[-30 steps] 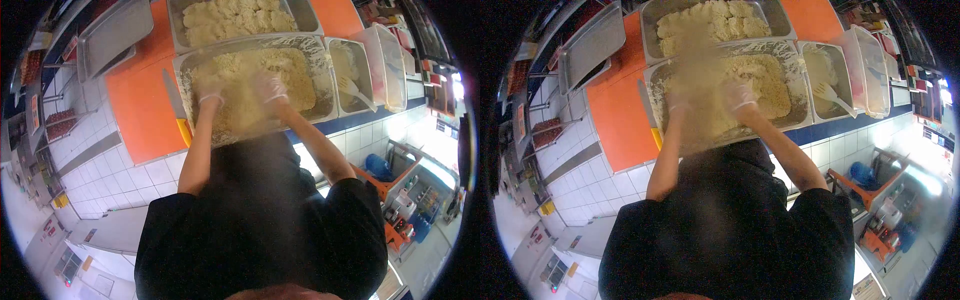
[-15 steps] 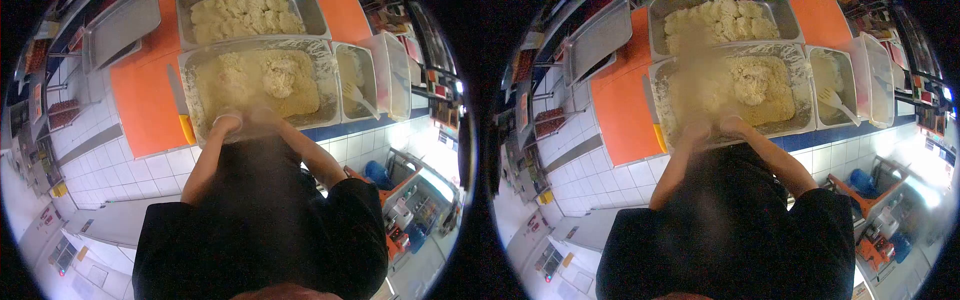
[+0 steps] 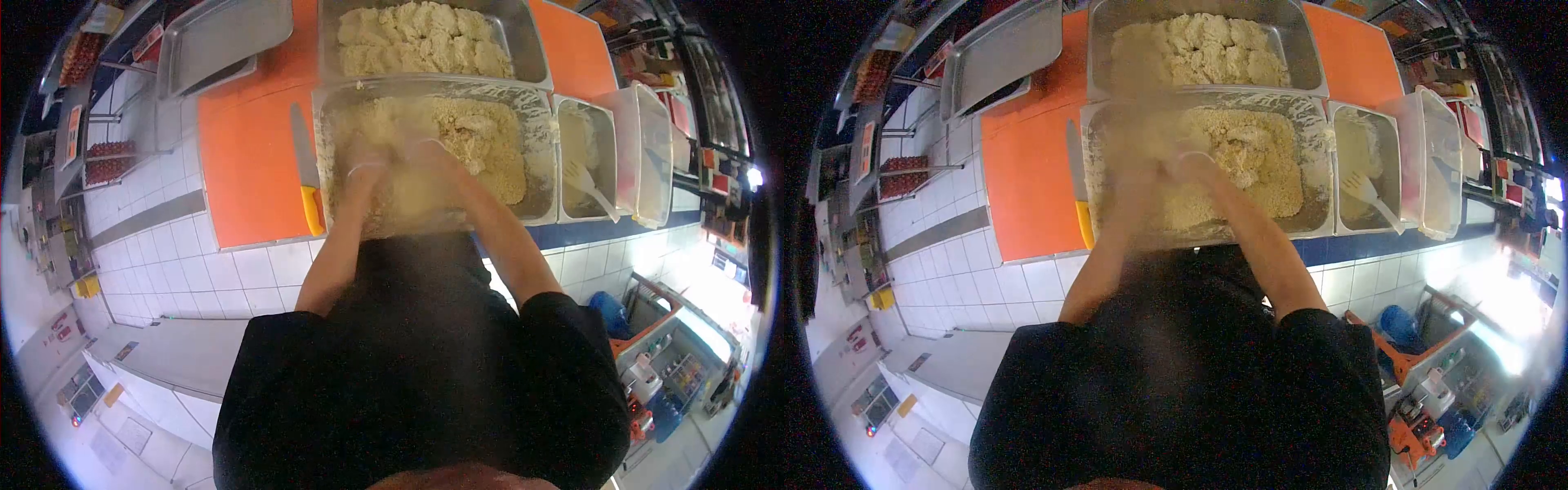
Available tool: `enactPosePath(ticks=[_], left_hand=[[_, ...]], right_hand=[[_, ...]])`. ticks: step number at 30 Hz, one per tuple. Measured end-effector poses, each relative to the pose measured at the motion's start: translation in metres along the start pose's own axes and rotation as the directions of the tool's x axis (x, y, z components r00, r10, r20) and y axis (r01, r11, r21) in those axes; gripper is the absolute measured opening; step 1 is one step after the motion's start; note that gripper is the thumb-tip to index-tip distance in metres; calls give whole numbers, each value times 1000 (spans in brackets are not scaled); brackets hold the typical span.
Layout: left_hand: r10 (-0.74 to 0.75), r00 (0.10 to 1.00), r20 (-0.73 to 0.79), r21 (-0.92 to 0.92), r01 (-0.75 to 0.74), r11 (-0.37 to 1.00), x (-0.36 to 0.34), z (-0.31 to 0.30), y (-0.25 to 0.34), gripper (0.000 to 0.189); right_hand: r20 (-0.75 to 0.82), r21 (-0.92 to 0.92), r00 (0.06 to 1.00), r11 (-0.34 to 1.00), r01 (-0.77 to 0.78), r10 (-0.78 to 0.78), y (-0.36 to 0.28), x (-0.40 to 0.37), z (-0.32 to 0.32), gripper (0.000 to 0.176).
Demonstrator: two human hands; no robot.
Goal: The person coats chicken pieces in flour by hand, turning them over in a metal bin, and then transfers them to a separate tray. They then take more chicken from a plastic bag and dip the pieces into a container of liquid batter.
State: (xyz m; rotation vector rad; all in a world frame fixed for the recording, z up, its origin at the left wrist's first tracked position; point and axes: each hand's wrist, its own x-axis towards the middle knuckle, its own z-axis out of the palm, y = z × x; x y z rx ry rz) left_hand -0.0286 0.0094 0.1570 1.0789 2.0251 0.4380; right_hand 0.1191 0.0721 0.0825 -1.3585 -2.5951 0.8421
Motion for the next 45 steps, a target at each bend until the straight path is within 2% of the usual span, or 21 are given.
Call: enactPosePath(ticks=[2,3,4,5,6,7,9,12,14,16,23,25,27,29,30,32,36,39,41,43,45], left_hand=[[-8,996,84,12,7,1000,5,-4,-6,45],[172,947,270,438,-280,854,6,-3,-12,45],[223,837,500,695,-542,473,7,3,-22,44],[220,839,498,692,-537,483,5,11,-33,44],[216,920,326,292,-316,903,0,21,-45,41],[101,978,182,-261,-51,964,-6,24,-47,39],[284,953,108,-161,-265,951,-16,32,-47,37],[553,831,-56,193,-535,823,-10,63,-64,37],[646,751,-139,421,-545,725,-11,71,-56,39],[107,953,-283,-208,-170,963,-15,75,-37,40],[-51,974,-223,-25,46,999,-8,43,20,47],[-206,973,-100,-128,193,973,10,56,2,42],[42,992,-116,103,-30,994,15,69,-21,38],[345,936,-62,356,-302,884,18,71,-35,39],[324,945,-43,311,-296,903,18,73,-42,39],[280,960,22,240,-277,930,16,70,-54,40],[204,969,143,94,-218,971,15,54,-68,44],[180,980,85,-53,-176,983,17,50,-70,47],[167,984,64,-92,-161,983,17,55,-76,48],[329,939,-102,210,-303,929,17,77,-101,52],[308,948,-86,166,-291,942,34,92,-127,53]], right_hand=[[149,290,986,950,-115,74,5,-4,3,49],[180,397,980,906,-148,81,10,-8,3,47],[187,506,978,844,-178,95,7,-17,-6,46],[201,603,973,769,-212,111,6,-26,-12,44],[212,675,968,696,-245,135,3,-32,-17,43],[215,724,964,637,-267,159,5,-36,-17,42],[216,768,951,564,-305,220,3,-40,-11,39],[196,741,936,582,-336,291,3,-41,9,37],[-376,117,917,976,186,-129,3,-43,20,32],[-354,118,933,987,107,-59,4,-41,36,31],[-276,-228,961,969,-90,24,-19,-29,25,27],[-175,31,959,975,-220,223,-16,-22,25,28],[-22,270,924,892,-362,382,-4,-21,33,29],[-295,-163,937,976,146,-189,6,-26,29,31],[-293,-162,937,975,150,-192,10,-23,26,31],[145,-98,972,980,-170,183,-9,-20,-15,31],[69,-14,983,986,-167,168,-7,-27,-32,31],[226,-388,946,912,-131,232,-37,-6,-36,35],[-221,-398,967,894,-206,125,-16,7,24,40],[-26,-369,971,901,-229,236,-21,5,26,43],[165,-349,931,902,-253,325,-34,10,17,45]])
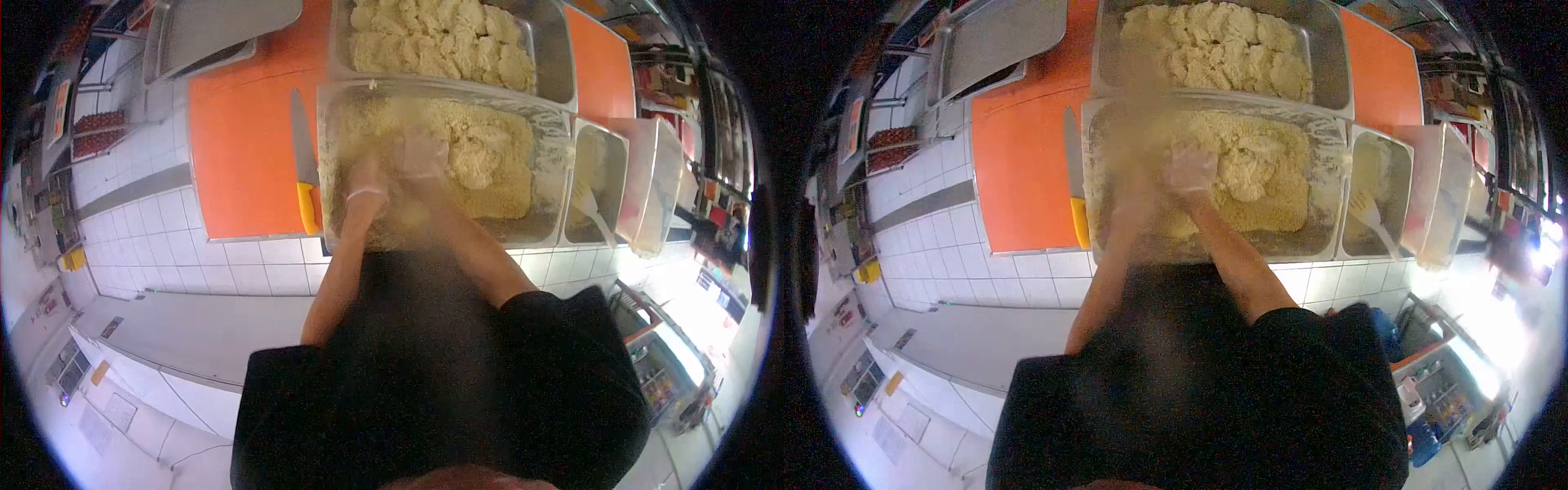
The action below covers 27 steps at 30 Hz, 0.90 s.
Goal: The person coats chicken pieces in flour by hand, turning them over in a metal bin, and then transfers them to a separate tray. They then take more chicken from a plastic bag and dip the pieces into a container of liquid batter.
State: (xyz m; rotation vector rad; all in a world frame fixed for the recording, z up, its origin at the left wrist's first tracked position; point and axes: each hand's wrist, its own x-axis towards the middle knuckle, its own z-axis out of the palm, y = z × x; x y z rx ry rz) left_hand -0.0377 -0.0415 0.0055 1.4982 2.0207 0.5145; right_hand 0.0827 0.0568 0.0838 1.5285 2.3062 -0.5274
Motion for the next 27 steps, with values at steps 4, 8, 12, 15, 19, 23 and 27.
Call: enactPosePath(ticks=[4,8,12,15,19,23,27], left_hand=[[-53,998,44,-28,54,998,-7,4,-2,55],[-79,993,85,-12,80,997,-16,-3,4,56],[-136,985,110,41,132,990,-42,14,-10,56],[-135,979,153,20,134,991,-54,13,-11,56],[-120,972,202,-16,126,992,-53,-11,3,55],[-121,977,176,-37,130,991,-49,-8,3,54],[-89,986,139,-75,100,992,-51,-7,5,54]], right_hand=[[-189,56,980,997,-50,60,-6,-9,-15,44],[-171,63,981,995,-79,89,-3,7,16,47],[-616,-32,780,993,112,-108,-22,11,43,51],[-379,4,918,992,129,-118,-28,13,-3,57],[-634,-107,758,988,110,-153,-24,20,24,51],[-313,-15,927,977,212,-206,0,28,18,44],[-439,-159,871,974,165,-219,-1,41,33,39]])
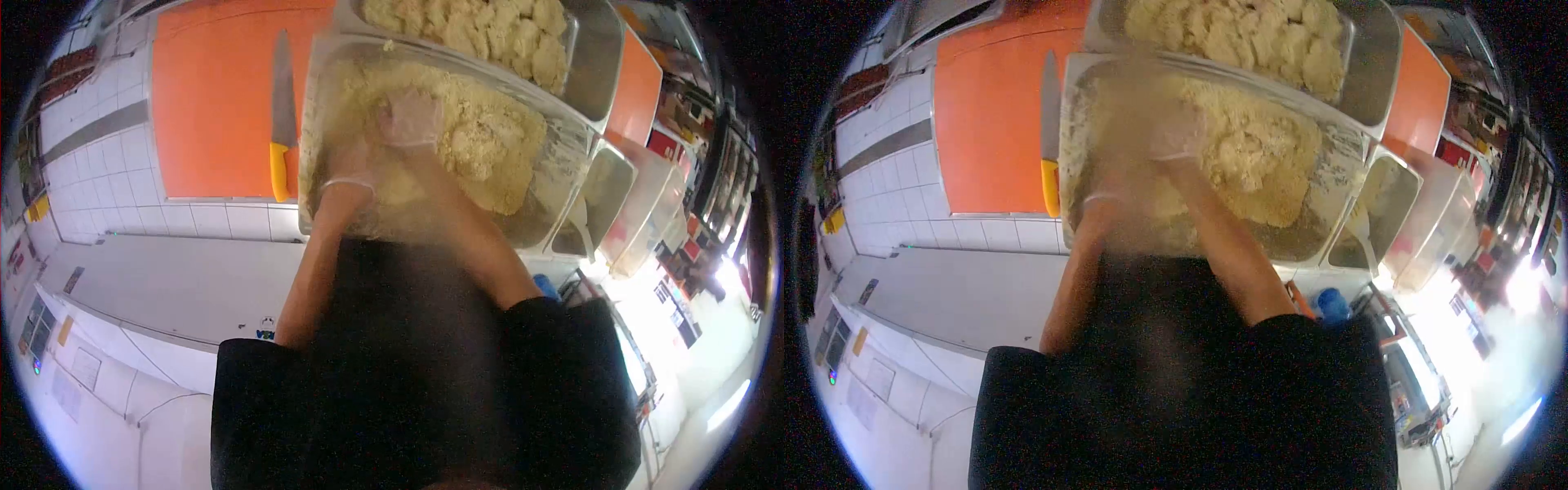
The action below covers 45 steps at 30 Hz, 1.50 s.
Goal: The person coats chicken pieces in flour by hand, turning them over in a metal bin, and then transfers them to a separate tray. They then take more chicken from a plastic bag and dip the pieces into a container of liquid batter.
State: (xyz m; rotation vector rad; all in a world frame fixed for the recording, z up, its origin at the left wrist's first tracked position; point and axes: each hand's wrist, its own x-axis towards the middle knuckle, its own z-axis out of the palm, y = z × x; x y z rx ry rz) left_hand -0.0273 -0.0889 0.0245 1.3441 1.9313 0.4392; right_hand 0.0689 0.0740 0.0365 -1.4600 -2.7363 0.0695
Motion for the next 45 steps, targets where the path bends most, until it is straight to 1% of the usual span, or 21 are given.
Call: enactPosePath(ticks=[2,3,4,5,6,7,10,11,13,14,16,18,20,24,26,32,35,39,42,44,45], left_hand=[[12,1000,19,-38,-11,999,-13,-43,43,54],[-73,979,191,28,69,997,-7,-81,72,52],[-165,925,343,109,135,985,-4,-104,93,51],[-171,921,351,114,139,984,-4,-95,90,51],[-137,969,205,168,103,980,11,-79,79,50],[-86,995,45,224,74,972,29,-68,74,50],[-61,993,-98,73,68,995,45,-34,90,53],[-59,994,-94,78,66,995,57,-20,89,53],[245,908,-339,520,-36,853,73,6,85,58],[240,915,-324,520,-40,853,72,6,79,58],[138,941,-310,154,-93,984,82,-6,65,60],[108,981,-163,294,-56,954,90,-32,83,57],[-21,994,107,563,-43,825,95,-55,93,52],[-254,962,99,385,199,901,106,-6,57,50],[241,965,-105,572,-140,808,98,-21,67,32],[24,999,-28,373,-12,928,97,-13,63,41],[-116,988,98,493,53,869,104,-23,72,49],[179,959,-220,462,-59,885,111,-1,48,47],[108,986,-130,443,-39,896,89,3,54,46],[321,945,-61,418,-268,868,98,-13,55,46],[342,938,-60,571,-249,783,116,23,25,52]], right_hand=[[212,56,975,995,-82,68,1,-4,8,40],[376,108,920,982,-157,106,3,1,10,41],[380,109,919,982,-156,104,10,-7,20,41],[92,68,996,998,14,-20,18,-22,33,45],[-207,-22,964,986,168,-169,21,-28,39,50],[241,124,969,988,-92,60,7,-12,-25,67],[287,84,954,989,-120,92,22,-53,-3,71],[297,-143,951,989,-47,88,24,-59,-6,72],[405,30,912,996,-83,64,29,-51,-1,70],[505,195,863,972,-134,18,31,-50,1,69],[496,282,864,925,-254,86,35,-44,0,62],[425,27,901,994,-108,87,32,-41,-5,54],[387,61,919,992,-108,77,35,-53,20,55],[282,150,959,989,-8,-35,41,-67,39,61],[258,132,964,985,-108,71,36,-57,25,59],[85,-13,996,1000,-5,6,38,-78,46,57],[63,-27,997,999,-44,46,40,-68,46,55],[-19,-65,996,994,-86,85,30,-54,42,52],[-82,-86,989,988,-127,120,31,-74,25,51],[-23,253,998,966,55,-51,52,-70,4,44],[50,183,997,980,-73,65,43,-42,-58,42]])
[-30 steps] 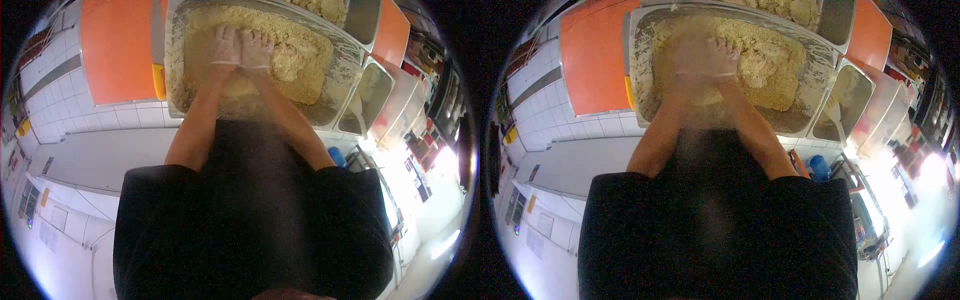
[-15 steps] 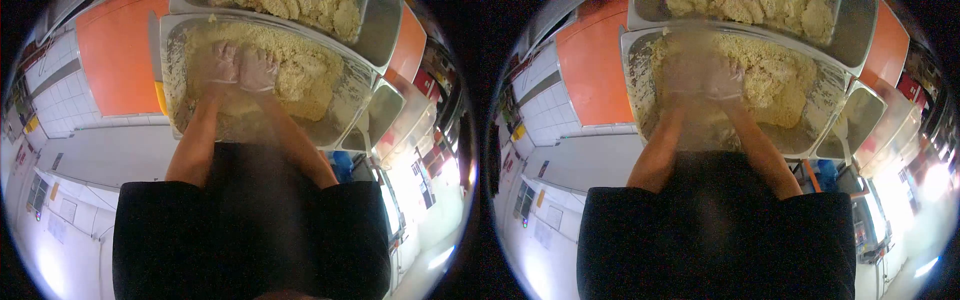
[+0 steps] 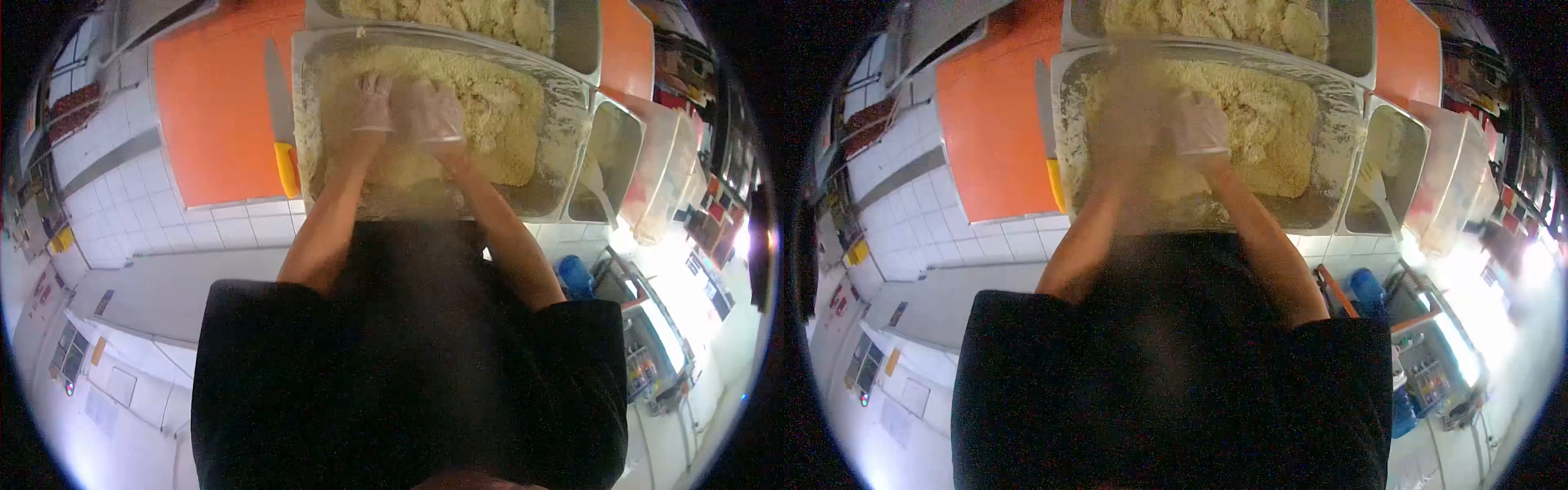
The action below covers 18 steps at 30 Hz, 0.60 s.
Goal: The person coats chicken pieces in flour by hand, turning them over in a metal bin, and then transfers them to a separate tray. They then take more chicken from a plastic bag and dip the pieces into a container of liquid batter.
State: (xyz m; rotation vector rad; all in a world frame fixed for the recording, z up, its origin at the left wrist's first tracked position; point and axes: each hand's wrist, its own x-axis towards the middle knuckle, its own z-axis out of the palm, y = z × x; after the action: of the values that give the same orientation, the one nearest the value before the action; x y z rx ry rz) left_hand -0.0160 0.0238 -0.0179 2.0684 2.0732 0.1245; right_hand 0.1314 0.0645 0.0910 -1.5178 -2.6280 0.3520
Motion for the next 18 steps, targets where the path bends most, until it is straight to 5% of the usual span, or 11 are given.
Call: enactPosePath(ticks=[1,3,4,6,7,9,13,15,18], left_hand=[[8,1000,-13,4,-8,1000,-8,-33,5,52],[-210,937,280,-339,301,891,-26,-128,23,61],[-210,941,266,-338,295,894,-34,-119,23,61],[-58,973,222,-339,133,931,-55,-78,20,69],[-57,976,211,-337,127,933,-55,-71,21,69],[-143,944,299,-436,268,859,-52,-64,23,68],[-151,955,255,-475,260,840,-39,-114,11,69],[-87,842,532,-281,273,920,-19,-163,14,68],[-59,942,330,-304,165,938,-40,-174,6,54]], right_hand=[[-15,-4,1000,1000,-3,3,8,-15,2,42],[-66,91,956,953,290,-285,40,-49,25,43],[-79,85,954,952,295,-288,34,-49,29,43],[267,90,963,996,13,-37,14,-42,37,43],[255,87,966,996,17,-38,15,-38,48,43],[496,193,866,963,-187,69,24,-33,73,34],[140,319,985,946,55,-105,24,-15,39,39],[-94,345,976,913,217,-196,25,-17,12,44],[-144,311,959,908,280,-246,17,-36,-48,33]])
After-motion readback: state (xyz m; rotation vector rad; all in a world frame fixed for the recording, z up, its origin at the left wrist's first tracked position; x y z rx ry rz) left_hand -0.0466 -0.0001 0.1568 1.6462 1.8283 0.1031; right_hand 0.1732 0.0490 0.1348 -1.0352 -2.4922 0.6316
